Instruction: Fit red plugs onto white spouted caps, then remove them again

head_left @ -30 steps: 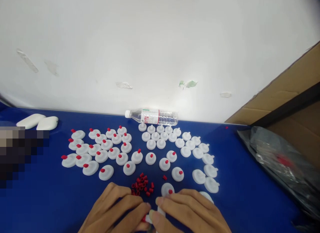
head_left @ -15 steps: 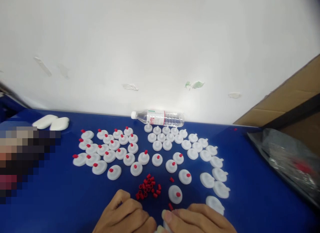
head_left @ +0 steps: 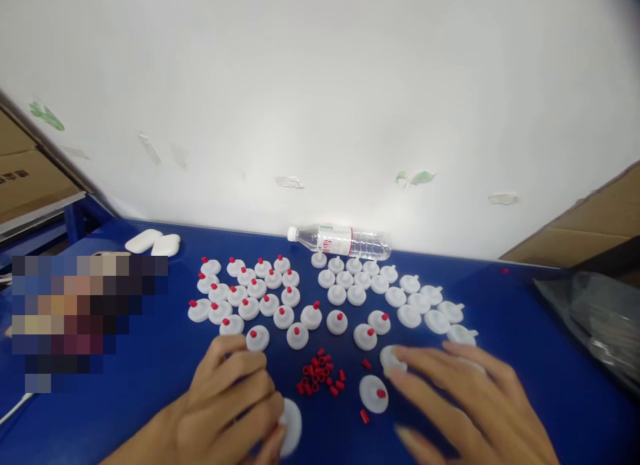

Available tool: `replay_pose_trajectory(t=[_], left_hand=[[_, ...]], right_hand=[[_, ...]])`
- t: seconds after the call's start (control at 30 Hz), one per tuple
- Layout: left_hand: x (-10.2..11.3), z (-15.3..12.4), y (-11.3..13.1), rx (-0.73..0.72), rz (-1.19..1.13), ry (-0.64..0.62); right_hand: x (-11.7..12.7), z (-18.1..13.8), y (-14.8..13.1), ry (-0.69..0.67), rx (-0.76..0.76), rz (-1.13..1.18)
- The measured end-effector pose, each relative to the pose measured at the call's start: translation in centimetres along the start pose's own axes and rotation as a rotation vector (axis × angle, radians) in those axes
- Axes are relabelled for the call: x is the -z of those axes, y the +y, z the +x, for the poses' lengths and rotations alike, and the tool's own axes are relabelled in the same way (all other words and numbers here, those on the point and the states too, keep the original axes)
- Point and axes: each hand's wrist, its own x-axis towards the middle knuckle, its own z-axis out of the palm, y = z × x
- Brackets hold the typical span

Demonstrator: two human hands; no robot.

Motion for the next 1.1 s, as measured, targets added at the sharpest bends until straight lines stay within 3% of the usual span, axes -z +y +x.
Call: replay_pose_trajectory(t=[0.13, 0.27, 0.43, 0.67, 0.87, 1.0, 1.1], left_hand=[[-0.2, 2.8, -2.3, -0.073, -0.127, -0.001], [-1.4, 2.9, -2.9, -0.07, -0.177, -0.082], [-1.6, 2.6, -2.8, -0.043, -0.202, -0.18], [-0.7, 2.8, -2.2, -0.011, -0.275, -0.146], [-1.4, 1.7, -1.1, -0.139, -0.299, -0.126], [-2.2, 1.2, -0.7, -0.244, -0.205, -0.211], [-2.4, 1.2, -0.5, -0.241, -0.187, -0.276]], right_hand=[[-0.3, 0.5, 2.5, 0.009, -0.148, -0.138], [-1.1, 0.2, 3.8, -0.144, -0.307, -0.226], [-1.7, -0.2, 4.2, -0.331, -0.318, -0.196], [-1.6, -0.1, 3.6, -0.383, -0.314, -0.166], [-0.9, 0.3, 3.7, -0.229, -0.293, -0.105], [-0.1, 0.9, 3.1, -0.01, -0.192, -0.036], [0.0, 1.0, 2.3, 0.072, -0.124, 0.014]])
